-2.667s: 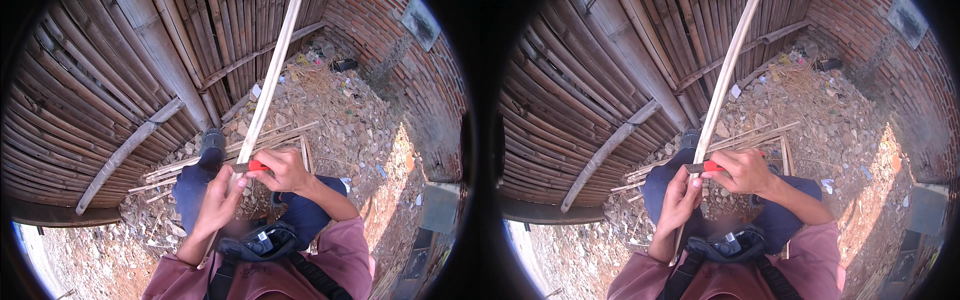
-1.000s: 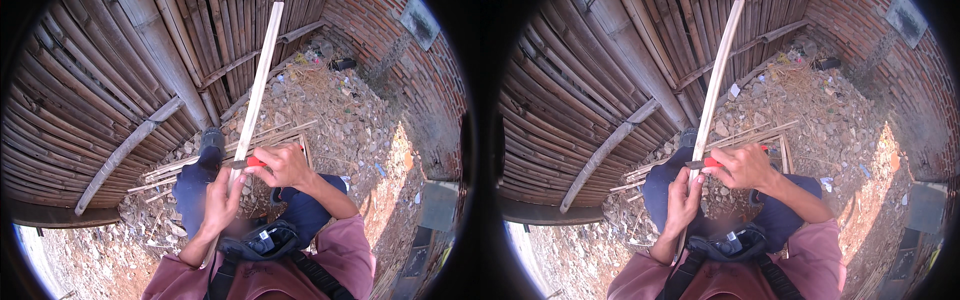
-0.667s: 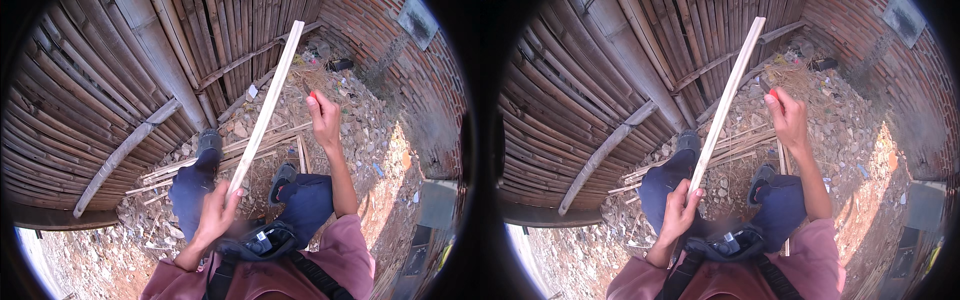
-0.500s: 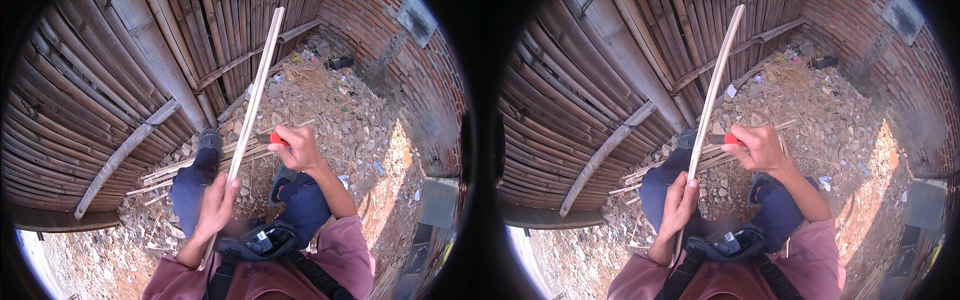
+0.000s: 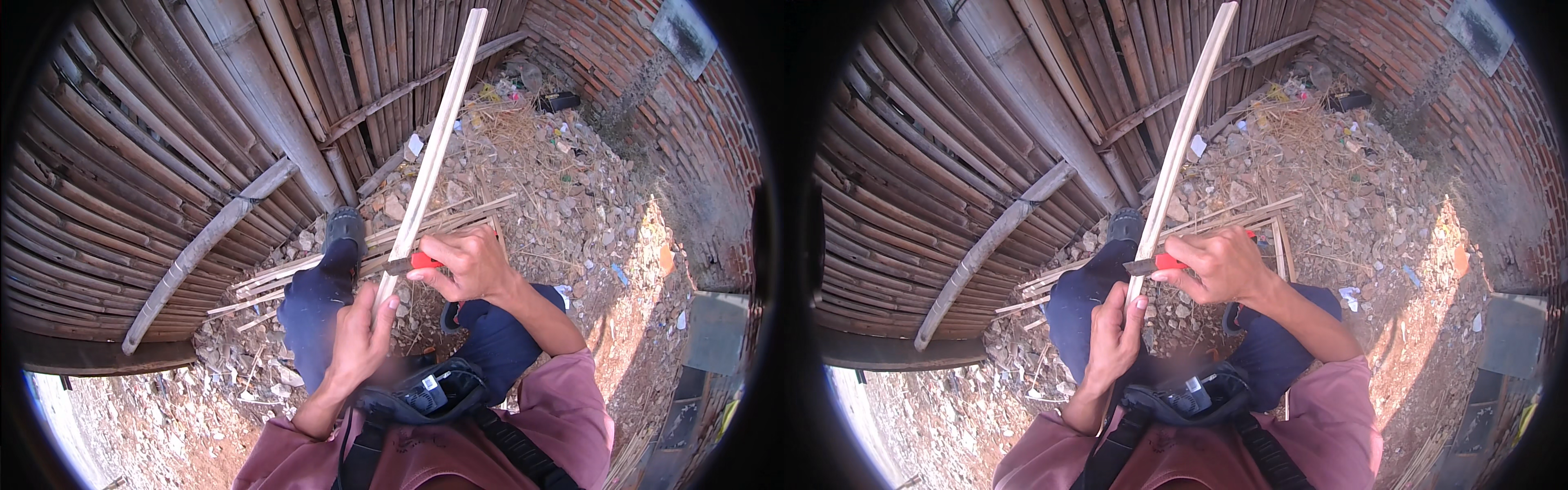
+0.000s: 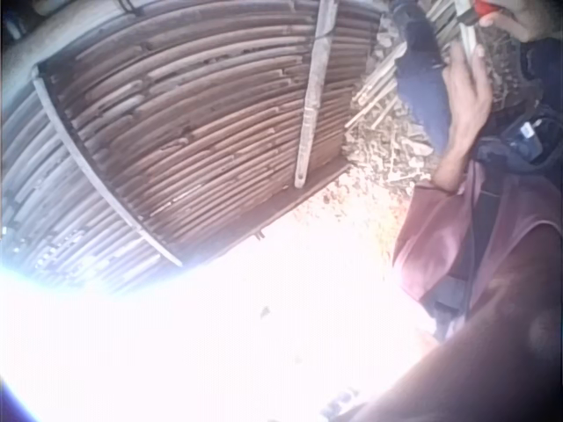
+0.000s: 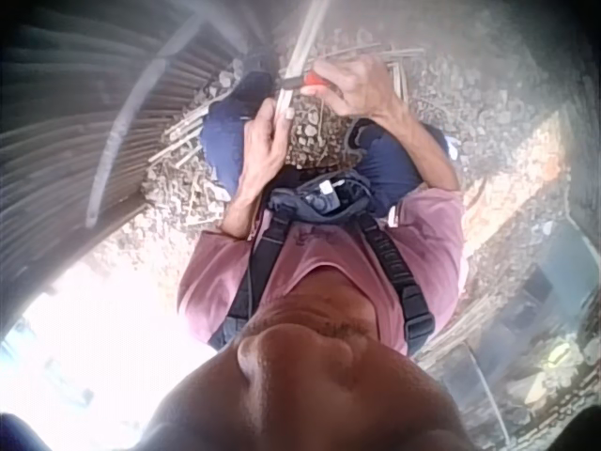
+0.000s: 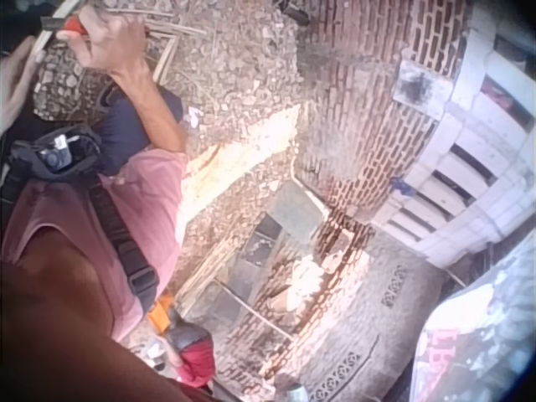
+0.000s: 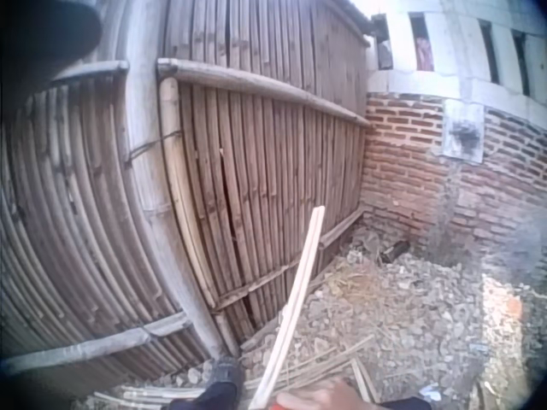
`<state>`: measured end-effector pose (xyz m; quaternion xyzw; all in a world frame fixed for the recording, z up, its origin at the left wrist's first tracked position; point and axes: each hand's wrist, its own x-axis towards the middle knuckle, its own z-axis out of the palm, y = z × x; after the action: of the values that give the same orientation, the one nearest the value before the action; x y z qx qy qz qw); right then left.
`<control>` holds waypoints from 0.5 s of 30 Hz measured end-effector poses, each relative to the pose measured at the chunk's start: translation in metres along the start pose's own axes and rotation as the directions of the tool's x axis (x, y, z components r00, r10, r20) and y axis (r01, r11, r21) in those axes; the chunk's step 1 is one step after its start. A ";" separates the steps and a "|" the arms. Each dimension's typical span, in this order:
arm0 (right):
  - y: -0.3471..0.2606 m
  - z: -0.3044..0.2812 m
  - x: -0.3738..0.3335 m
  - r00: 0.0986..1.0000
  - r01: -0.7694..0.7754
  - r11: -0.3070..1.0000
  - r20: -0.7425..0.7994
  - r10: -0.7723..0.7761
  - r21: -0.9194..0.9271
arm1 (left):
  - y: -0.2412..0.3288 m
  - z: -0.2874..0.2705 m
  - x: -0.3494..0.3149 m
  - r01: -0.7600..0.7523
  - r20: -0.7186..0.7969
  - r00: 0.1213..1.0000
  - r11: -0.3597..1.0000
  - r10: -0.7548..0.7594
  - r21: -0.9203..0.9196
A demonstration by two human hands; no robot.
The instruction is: The person uses a small red knife to shave and thin a long bamboo slat, removing long thin strips of wood by hand.
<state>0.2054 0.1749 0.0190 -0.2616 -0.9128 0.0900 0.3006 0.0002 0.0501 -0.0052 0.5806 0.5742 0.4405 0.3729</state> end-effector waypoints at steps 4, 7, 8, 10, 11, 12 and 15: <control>0.003 -0.001 0.001 0.998 0.022 0.999 -0.056 -0.024 -0.046 | 0.007 -0.001 -0.001 0.026 0.005 1.000 1.000 -0.027 0.013; 0.018 -0.015 0.006 0.985 -0.091 0.991 -0.156 0.076 -0.093 | 0.007 -0.002 -0.005 0.052 0.018 0.998 0.998 -0.053 0.027; 0.029 -0.025 0.009 0.961 -0.206 0.975 -0.205 0.186 -0.081 | 0.005 -0.003 -0.008 0.053 0.035 0.998 0.998 -0.054 0.040; 0.058 -0.047 0.012 0.889 -0.380 0.922 -0.305 0.341 -0.077 | 0.000 -0.005 -0.016 0.051 0.072 0.996 0.996 -0.056 0.069; 0.065 -0.052 0.009 0.880 -0.369 0.928 -0.338 0.333 -0.046 | 0.000 -0.004 -0.016 0.043 0.074 0.996 0.998 -0.047 0.053; 0.071 -0.056 0.007 0.870 -0.356 0.934 -0.370 0.325 -0.016 | 0.001 -0.004 -0.015 0.035 0.075 0.996 0.999 -0.038 0.037; 0.070 -0.053 0.000 0.883 -0.281 0.958 -0.374 0.283 0.061 | -0.006 -0.005 -0.010 0.038 0.095 0.995 0.999 -0.038 -0.001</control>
<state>0.2662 0.2346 0.0394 -0.4032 -0.7894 0.0830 0.4553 -0.0057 0.0401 -0.0099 0.5895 0.5662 0.4059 0.4090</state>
